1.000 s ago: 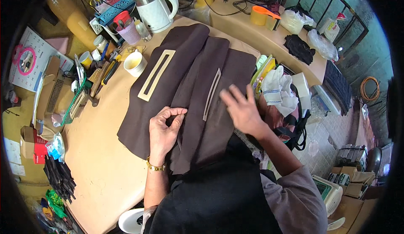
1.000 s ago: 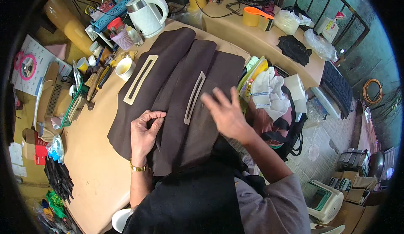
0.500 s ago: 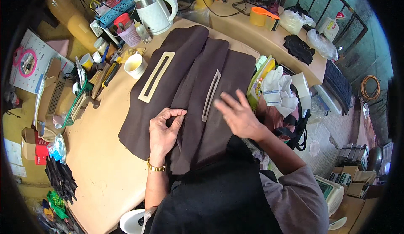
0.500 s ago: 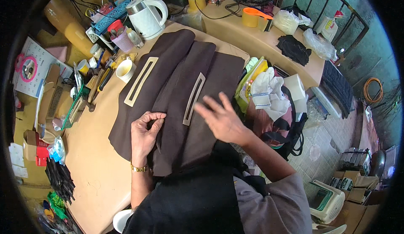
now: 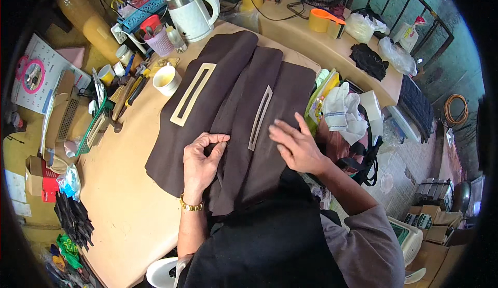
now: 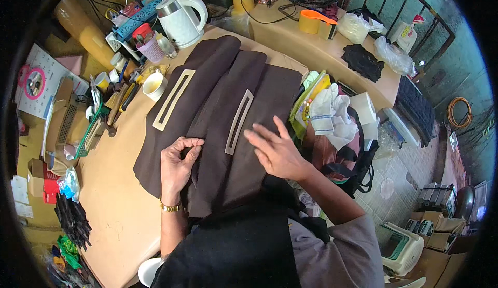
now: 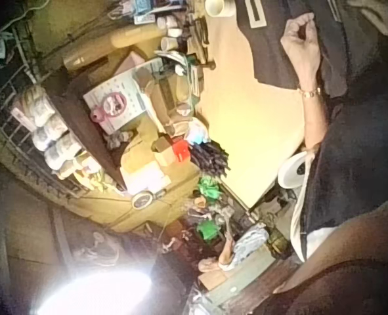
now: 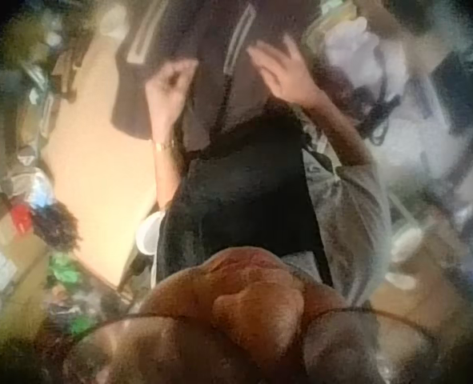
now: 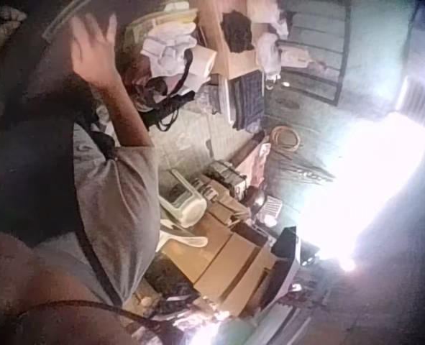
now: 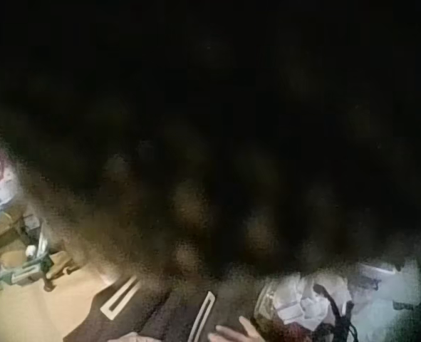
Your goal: The person applies glue from a small cup onto the surfaces and edges of leather panels, spreading the adhesive with a finger.
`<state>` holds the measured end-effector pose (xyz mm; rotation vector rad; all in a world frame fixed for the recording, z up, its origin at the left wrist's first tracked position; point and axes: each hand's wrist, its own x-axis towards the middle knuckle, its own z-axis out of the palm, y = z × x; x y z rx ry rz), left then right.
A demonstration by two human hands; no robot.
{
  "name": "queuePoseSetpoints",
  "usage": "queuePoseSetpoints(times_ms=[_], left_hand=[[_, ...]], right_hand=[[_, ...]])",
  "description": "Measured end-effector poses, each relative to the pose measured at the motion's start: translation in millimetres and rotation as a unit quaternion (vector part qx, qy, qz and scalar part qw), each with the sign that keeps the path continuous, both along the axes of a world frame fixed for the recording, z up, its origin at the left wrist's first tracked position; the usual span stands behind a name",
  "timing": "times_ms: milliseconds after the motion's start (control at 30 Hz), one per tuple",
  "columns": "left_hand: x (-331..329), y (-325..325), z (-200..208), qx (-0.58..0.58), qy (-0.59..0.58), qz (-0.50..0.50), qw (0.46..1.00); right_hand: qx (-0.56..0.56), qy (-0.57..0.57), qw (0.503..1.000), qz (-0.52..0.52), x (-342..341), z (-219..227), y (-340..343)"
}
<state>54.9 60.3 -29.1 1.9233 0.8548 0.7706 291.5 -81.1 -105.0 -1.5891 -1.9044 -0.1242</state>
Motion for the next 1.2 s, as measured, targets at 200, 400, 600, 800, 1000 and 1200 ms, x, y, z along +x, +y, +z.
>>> queuePoseSetpoints(times_ms=[200, 400, 600, 800, 1000, 1200], left_hand=[[2.3, -2.0, 3.7, 0.003, -0.001, 0.000, 1.000], [-0.8, 1.1, -2.8, 0.004, -0.009, -0.003, 1.000], [0.9, -1.8, 2.2, -0.015, -0.006, 0.004, 1.000], [0.5, 0.6, -0.6, -0.021, -0.012, 0.002, 1.000], [0.4, 0.2, -1.9, -0.018, -0.017, -0.004, 1.000], [0.1, 1.7, -2.4, -0.014, -0.022, -0.009, 1.000]], right_hand=[[-0.022, -0.022, 0.998, -0.054, 2.1, 0.6, 7.8], [-0.010, 0.034, 0.996, 0.080, -14.1, -7.0, -18.3], [-0.030, 0.024, 0.998, -0.054, -7.2, 8.6, -5.0], [-0.024, 0.000, 0.999, 0.032, -14.4, -9.5, -15.7], [0.052, 0.061, 0.995, -0.054, -0.6, -7.8, -2.2], [0.030, -0.007, 0.999, 0.038, -15.3, -10.5, -11.9]])
